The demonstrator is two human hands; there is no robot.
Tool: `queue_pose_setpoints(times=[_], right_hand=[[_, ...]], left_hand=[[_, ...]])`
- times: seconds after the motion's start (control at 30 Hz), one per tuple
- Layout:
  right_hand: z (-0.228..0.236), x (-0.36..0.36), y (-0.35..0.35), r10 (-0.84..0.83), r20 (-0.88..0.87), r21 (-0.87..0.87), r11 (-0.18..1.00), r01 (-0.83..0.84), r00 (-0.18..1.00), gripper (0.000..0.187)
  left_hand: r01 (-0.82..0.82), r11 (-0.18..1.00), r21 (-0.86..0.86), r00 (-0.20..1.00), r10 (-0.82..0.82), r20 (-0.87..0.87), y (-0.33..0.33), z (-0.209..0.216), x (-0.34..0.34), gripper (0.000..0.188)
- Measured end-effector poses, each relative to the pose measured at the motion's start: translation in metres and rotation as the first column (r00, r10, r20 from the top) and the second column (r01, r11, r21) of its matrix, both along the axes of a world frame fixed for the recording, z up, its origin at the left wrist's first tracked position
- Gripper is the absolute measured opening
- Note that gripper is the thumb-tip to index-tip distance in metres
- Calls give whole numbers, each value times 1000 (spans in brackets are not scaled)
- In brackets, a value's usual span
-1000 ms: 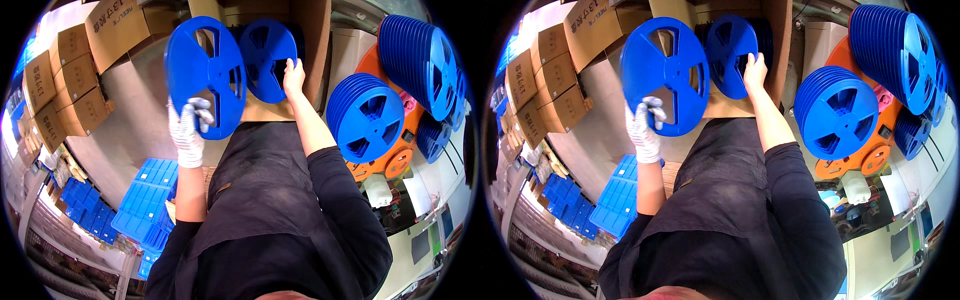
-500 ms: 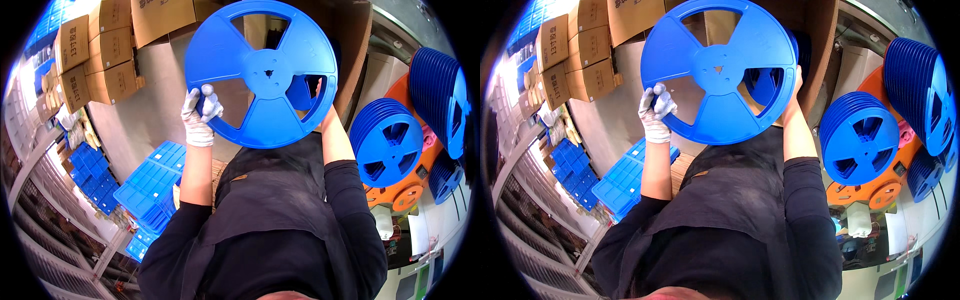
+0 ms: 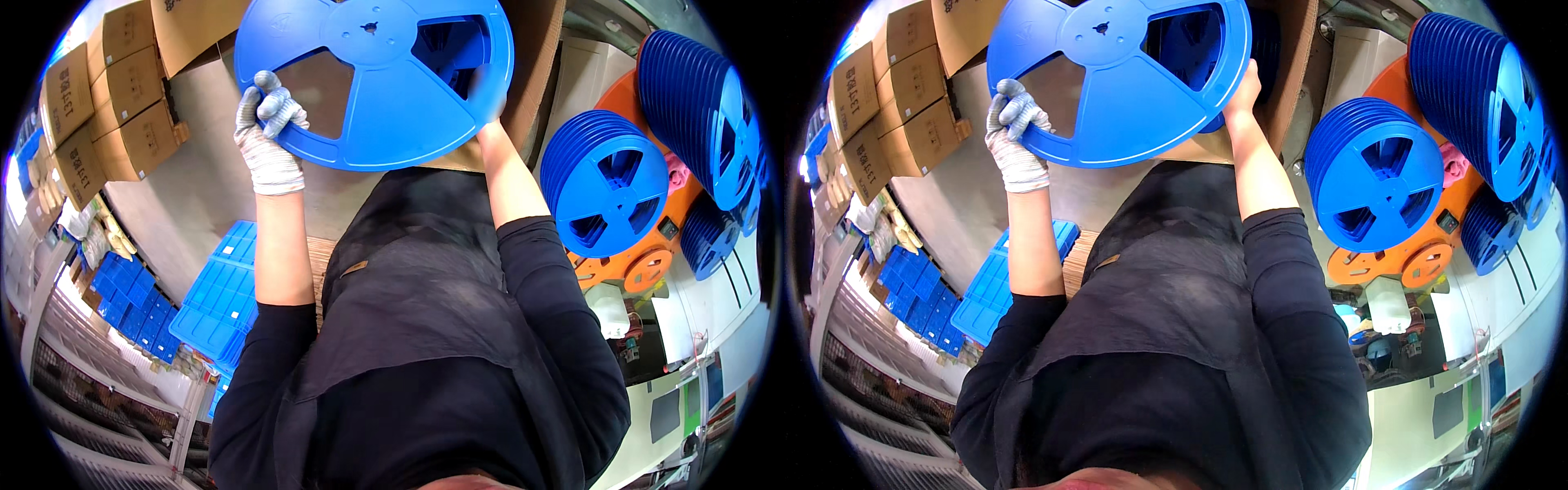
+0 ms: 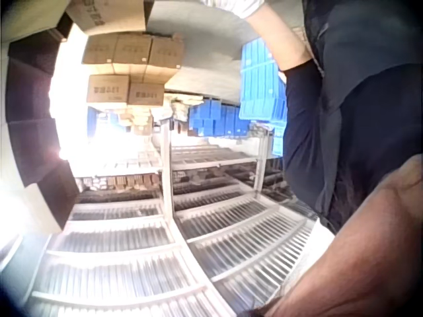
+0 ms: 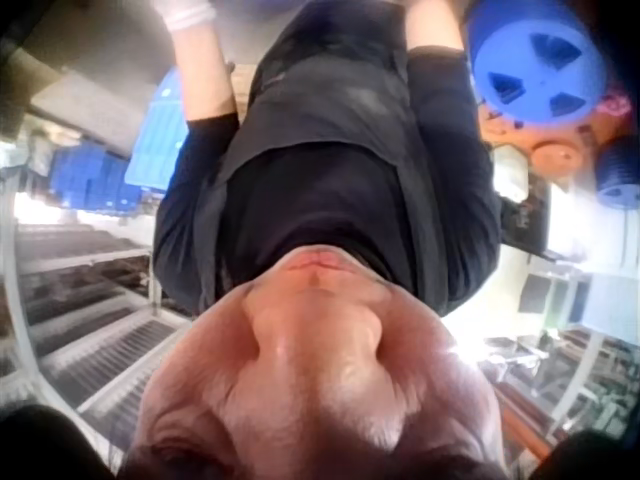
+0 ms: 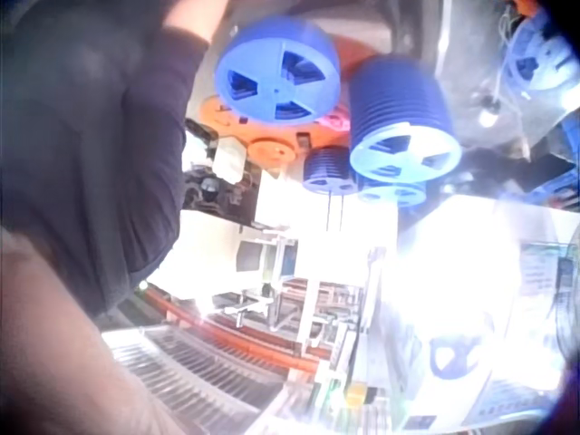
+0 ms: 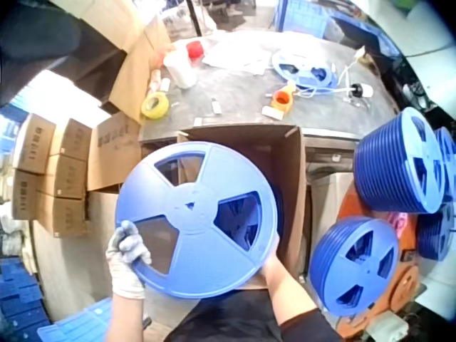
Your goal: The person picks up blue plastic reels from a table, inspects them by turning them over, and stacks them into a cardboard box. The person repeats this process with multiple reels, arranging them neatly inside the box.
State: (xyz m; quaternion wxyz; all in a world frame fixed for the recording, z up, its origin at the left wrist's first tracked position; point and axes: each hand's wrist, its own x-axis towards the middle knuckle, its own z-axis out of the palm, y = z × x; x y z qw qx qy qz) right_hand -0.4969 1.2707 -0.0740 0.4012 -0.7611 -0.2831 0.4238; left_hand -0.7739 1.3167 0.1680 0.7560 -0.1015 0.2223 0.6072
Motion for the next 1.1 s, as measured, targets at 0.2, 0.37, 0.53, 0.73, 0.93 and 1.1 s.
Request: queue_pose_setpoints(times=[0.2, 0.37, 0.53, 0.73, 0.93, 1.1], right_hand=[[5, 1, 9, -243, -442, -91, 970, 227, 864, 26], [18, 1, 12, -465, -751, -285, 869, 405, 468, 30], [16, 2, 18, -545, -703, -375, 830, 413, 457, 34], [-5, 3, 8, -227, -337, -133, 972, 192, 914, 26], [8, 4, 7, -81, -210, -189, 981, 40, 974, 23], [9, 5, 1, -86, -265, -187, 982, 37, 960, 21]], left_hand=[[195, 959, 206, 979, -202, 13, -7, -7, -19, 19], [158, 963, 218, 986, -166, 17, -14, -2, -22, 20], [62, 966, 249, 997, -72, 32, -20, 9, -13, 21], [184, 971, 152, 849, -79, -523, -21, 44, 4, 21], [946, 226, -234, -321, 532, -783, -33, 99, 123, 66], [976, -87, -201, -56, 791, -610, -42, 67, 117, 60]])
